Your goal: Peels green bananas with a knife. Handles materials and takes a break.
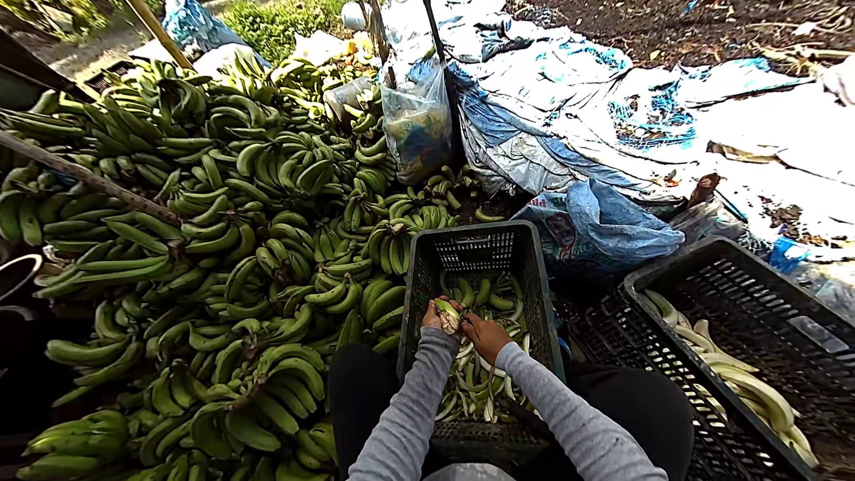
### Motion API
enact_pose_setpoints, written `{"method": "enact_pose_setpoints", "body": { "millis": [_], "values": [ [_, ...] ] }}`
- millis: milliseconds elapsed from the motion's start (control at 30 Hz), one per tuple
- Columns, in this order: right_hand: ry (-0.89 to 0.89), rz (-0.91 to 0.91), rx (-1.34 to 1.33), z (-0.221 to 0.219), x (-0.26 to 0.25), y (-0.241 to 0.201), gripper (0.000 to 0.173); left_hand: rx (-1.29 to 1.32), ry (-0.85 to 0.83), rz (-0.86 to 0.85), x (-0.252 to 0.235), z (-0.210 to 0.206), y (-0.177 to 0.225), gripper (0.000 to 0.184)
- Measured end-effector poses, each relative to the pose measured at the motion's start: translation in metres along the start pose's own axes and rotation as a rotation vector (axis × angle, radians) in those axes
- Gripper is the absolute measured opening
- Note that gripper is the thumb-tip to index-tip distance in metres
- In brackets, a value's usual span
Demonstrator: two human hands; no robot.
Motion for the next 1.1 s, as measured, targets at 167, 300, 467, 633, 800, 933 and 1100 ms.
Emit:
{"method": "enact_pose_setpoints", "body": {
  "millis": [167,300,467,633,800,933,1100],
  "values": [
    [0.016,-0.087,0.113,0.004,0.0,0.004,0.056,-0.702,0.02,0.127,0.01,0.008,0.012,0.078],
    [-0.018,-0.103,0.189,-0.002,0.001,0.007,0.058,-1.152,0.111,0.155,0.014,0.014,0.015,0.032],
    [0.141,-0.345,-0.115,0.033,0.003,0.058,0.06,-1.321,-0.502,0.213,0.041,0.02,-0.007,0.036],
    [1.096,-0.141,-0.652,0.123,0.097,0.076,0.048,-1.754,-0.453,0.216,-0.002,-0.027,-0.051,0.05],
    [1.651,0.146,-1.096,0.155,0.2,0.101,0.054,-1.88,-0.627,0.228,-0.012,-0.172,-0.121,0.043],
    [1.672,0.146,-1.241,0.158,0.203,0.118,0.063,-1.608,-0.506,0.208,-0.036,-0.288,-0.163,0.04],
    [1.59,0.195,-1.216,0.156,0.197,0.12,0.063,-1.342,-0.355,0.217,-0.07,-0.316,-0.144,0.072]
  ]
}}
Point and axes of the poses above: each hand's wrist, its own x-axis away from the middle knuckle, its own z-axis out of the back of the hand, y = z × x, the point moved 3 cm from there along -x, towards the middle knuckle, and after that the axes turned 11 degrees about z, right-handed, at the moved point
